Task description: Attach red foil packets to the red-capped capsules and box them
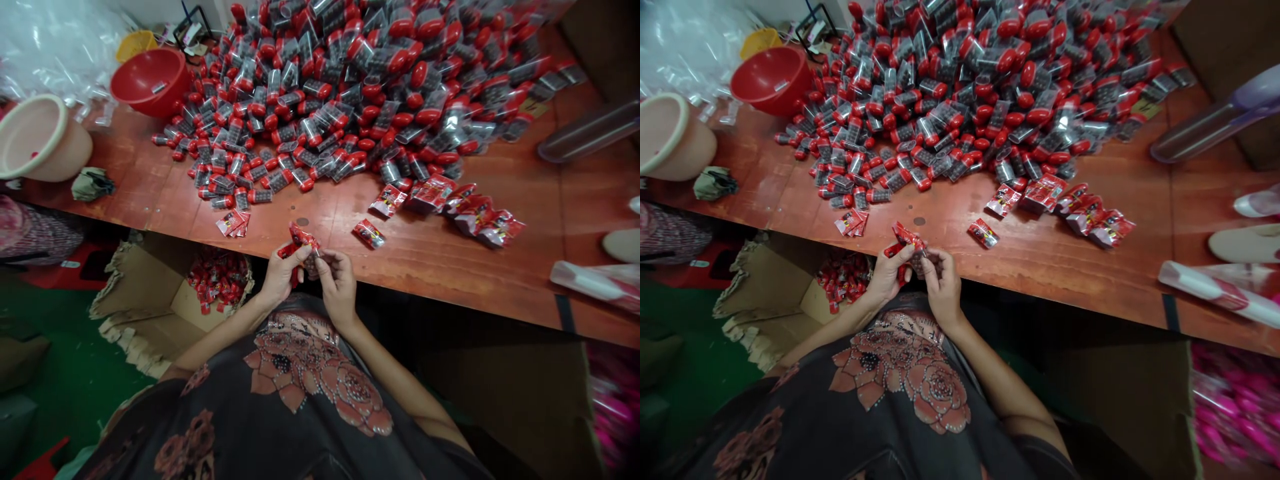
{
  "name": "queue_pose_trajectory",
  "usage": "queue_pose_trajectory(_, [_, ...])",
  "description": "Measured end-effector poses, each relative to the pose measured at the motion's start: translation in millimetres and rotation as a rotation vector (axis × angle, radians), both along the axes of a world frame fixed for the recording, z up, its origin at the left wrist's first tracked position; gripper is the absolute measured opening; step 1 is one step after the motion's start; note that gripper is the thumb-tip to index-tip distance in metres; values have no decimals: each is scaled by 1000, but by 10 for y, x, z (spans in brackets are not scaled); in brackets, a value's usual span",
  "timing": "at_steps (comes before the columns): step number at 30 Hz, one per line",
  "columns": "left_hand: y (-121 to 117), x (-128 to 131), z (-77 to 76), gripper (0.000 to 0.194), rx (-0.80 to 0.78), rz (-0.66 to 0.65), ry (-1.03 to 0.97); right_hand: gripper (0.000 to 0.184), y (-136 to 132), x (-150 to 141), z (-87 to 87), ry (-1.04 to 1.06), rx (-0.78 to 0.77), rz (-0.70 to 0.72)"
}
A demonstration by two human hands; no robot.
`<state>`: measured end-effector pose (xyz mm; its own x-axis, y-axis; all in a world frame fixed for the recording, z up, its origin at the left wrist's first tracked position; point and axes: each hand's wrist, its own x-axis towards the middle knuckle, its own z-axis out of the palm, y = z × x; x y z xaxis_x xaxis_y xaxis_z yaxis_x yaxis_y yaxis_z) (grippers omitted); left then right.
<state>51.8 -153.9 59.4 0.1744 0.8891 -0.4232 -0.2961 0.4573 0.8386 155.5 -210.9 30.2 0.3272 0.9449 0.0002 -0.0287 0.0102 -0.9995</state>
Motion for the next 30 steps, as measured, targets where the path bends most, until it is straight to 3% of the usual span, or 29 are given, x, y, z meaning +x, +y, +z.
queue_pose_trajectory(4, [-12, 0, -11, 35, 23, 5, -12, 38, 18, -15, 22, 74, 4, 59])
queue_pose_trajectory(10, [60, 24, 58, 33, 75, 50, 0, 45, -33, -6, -57, -46, 71, 41])
queue_pose_trajectory(18, [25, 40, 67, 29, 47, -37, 57, 33, -61, -58, -55, 54, 104, -25])
queue_pose_trajectory(26, [-77, 98, -9, 31, 62, 80, 69, 29, 13, -24, -26, 104, 53, -98])
queue_pose_trajectory(30, [-89, 107, -19, 32, 55, 67, 72, 27, 36, -12, -17, 168, 14, -97])
